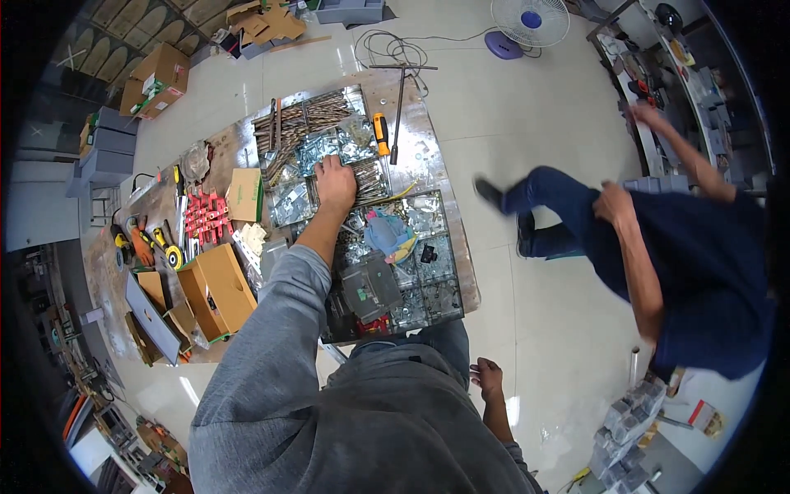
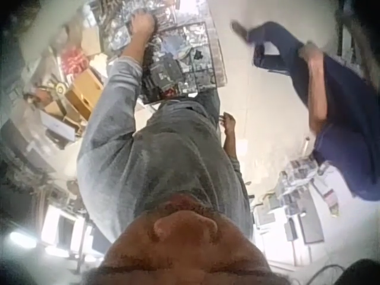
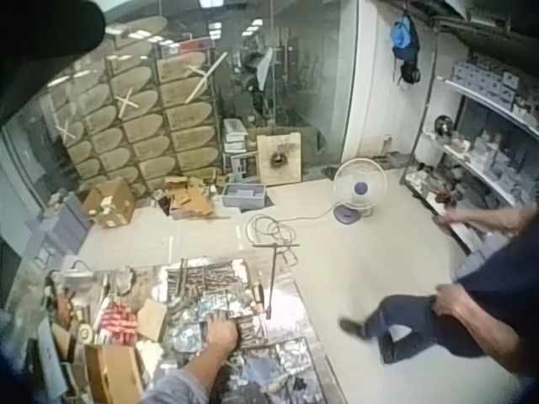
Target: The recorder is changing the bit on an electric power drill while working on a fabrication floor.
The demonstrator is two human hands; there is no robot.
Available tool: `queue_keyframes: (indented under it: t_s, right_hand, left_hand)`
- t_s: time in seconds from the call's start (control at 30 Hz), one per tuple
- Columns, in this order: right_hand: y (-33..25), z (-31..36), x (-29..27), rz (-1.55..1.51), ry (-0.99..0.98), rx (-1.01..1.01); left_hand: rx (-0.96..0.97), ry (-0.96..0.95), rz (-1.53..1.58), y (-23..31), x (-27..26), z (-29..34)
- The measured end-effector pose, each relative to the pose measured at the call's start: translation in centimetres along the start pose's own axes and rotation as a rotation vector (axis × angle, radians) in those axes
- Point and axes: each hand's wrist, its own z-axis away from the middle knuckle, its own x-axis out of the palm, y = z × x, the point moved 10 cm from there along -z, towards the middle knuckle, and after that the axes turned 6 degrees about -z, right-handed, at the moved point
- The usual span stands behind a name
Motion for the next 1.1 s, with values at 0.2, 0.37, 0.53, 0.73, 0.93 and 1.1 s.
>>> queue_keyframes:
  t_s: [0.2,0.37,0.53,0.73,0.93,1.1]
  right_hand:
    - [0.5,-0.1,-0.3,-0.057,0.047,0.002]
    - [0.2,-0.3,-0.1,-0.046,0.021,-0.010]
    - [-0.2,0.2,0.0,-0.055,0.033,-0.003]
    - [-0.2,0.5,-0.6,-0.068,0.059,-0.004]
    - [-2.7,-0.2,-0.4,-0.039,0.080,-0.126]
    - [-12.6,1.7,2.6,-0.147,0.081,-0.501]
  left_hand:
    - [0.008,-0.038,0.024,-0.4,0.2,-0.2]
    - [-0.004,-0.069,0.076,-0.3,0.3,-0.3]
    - [0.044,-0.072,0.074,-0.3,0.6,-0.1]
    - [0.072,0.056,0.141,-0.4,-4.4,1.7]
    - [-0.162,-0.340,0.875,-2.6,-3.5,4.8]
    - [-0.338,-0.676,1.675,1.2,-6.0,9.7]
